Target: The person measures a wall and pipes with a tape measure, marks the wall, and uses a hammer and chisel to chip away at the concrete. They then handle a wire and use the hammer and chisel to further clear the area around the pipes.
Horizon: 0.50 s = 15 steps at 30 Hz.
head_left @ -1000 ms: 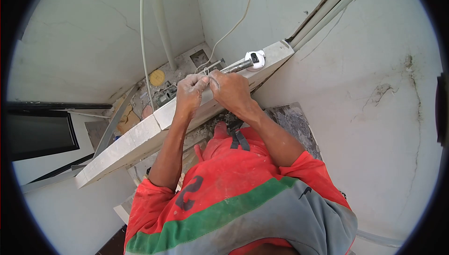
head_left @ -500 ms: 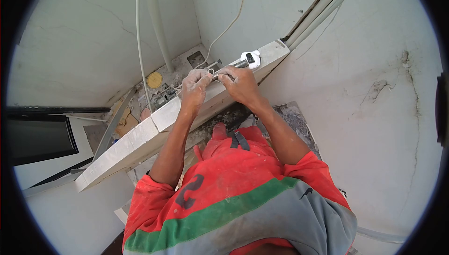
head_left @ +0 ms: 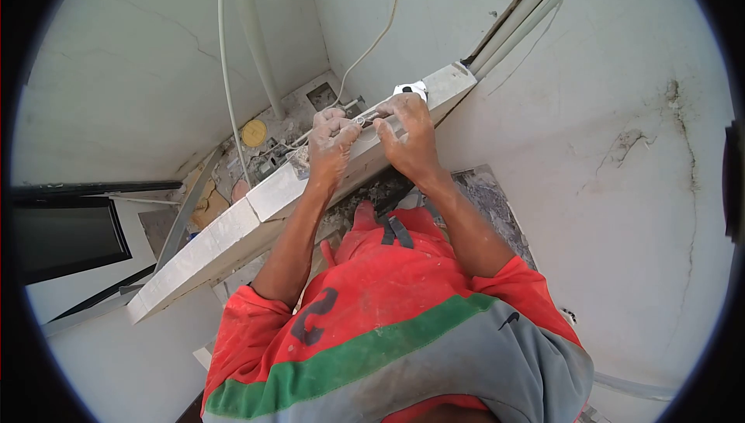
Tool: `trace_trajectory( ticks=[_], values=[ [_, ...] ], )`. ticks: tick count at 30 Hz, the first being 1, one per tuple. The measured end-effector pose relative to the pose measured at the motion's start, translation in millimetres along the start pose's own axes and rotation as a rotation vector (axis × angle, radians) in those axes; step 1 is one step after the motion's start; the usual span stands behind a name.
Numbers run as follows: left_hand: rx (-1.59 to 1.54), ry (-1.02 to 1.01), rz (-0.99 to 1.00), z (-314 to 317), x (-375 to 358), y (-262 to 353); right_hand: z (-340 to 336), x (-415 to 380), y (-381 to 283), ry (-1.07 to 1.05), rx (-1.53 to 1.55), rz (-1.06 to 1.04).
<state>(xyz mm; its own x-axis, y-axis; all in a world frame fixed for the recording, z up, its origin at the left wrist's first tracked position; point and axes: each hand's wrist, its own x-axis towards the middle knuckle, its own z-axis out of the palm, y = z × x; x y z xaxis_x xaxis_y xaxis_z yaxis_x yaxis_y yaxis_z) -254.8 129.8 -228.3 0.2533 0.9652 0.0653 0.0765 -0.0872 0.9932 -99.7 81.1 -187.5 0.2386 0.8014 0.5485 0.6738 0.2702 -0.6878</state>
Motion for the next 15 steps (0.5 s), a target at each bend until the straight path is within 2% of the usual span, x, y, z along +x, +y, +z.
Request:
trace_trajectory(
  ticks=[3,6,9,15],
  values=[
    [0.167,0.039,0.120,10,1,-1,-2,-7,-1,-0.209,0.158,0.232],
    [0.375,0.027,0.282,21,0,13,-3,-4,17,-0.188,0.323,0.386],
    [0.437,-0.013,0.409,30,6,15,-9,-1,28,-0.203,0.437,0.470],
    [0.566,-0.057,0.547,48,16,23,-26,9,44,-0.246,0.453,0.707]
  ],
)
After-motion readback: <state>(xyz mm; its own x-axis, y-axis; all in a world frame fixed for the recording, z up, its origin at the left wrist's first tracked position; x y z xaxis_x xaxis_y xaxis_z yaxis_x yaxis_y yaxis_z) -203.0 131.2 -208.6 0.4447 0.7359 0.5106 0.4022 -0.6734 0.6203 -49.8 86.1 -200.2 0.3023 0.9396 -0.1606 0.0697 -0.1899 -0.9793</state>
